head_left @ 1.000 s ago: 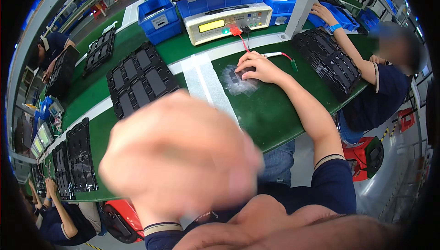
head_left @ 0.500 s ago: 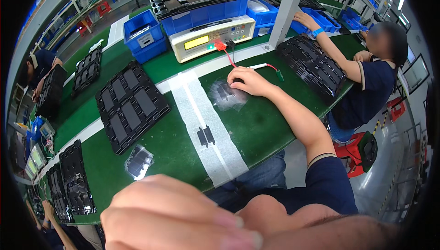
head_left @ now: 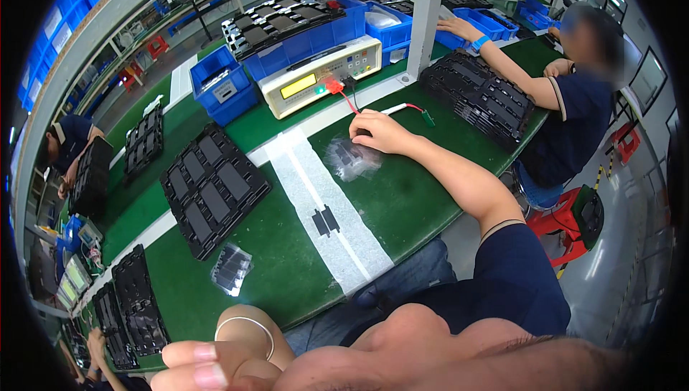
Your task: The person applies adhesive films onto battery components by hand, folds the edges over the battery, and sets the components into a tray.
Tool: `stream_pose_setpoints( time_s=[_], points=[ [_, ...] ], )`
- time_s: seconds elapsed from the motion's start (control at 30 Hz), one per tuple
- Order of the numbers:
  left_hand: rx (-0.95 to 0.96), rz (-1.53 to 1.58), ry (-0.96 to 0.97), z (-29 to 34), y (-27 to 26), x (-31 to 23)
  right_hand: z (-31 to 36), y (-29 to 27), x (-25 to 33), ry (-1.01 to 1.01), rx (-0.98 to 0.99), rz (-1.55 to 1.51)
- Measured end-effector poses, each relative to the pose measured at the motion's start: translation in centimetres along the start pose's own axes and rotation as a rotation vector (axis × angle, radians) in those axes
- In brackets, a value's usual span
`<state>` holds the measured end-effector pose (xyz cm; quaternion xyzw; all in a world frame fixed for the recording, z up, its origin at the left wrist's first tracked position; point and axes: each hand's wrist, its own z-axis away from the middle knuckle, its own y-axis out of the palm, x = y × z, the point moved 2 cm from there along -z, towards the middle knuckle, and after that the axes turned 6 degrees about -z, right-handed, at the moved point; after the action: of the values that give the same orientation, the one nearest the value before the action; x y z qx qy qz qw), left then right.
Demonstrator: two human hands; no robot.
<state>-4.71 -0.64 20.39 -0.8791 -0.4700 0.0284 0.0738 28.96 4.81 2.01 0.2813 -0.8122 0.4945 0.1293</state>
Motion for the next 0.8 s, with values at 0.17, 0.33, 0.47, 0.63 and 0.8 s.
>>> stream_pose_setpoints(
  time_s=[0.17,0.33,0.47,0.63,0.8],
  points=[
    [-0.086,-0.020,0.092,0.7,0.0,-0.3,-0.4,0.3,0.6,0.048,-0.013,-0.060],
    [-0.153,-0.039,0.192,1.2,0.1,-0.7,0.2,0.4,0.1,-0.040,0.013,-0.059],
    [-0.193,-0.049,0.284,0.8,0.0,-0.7,0.1,0.3,0.1,-0.087,0.013,-0.033],
    [-0.272,-0.049,0.361,0.3,0.0,-1.3,0.7,0.3,-0.4,-0.063,0.039,-0.050],
    [-0.301,-0.009,0.325,-0.1,-0.6,-1.4,-0.4,0.8,0.1,-0.073,0.045,-0.031]
  ],
)
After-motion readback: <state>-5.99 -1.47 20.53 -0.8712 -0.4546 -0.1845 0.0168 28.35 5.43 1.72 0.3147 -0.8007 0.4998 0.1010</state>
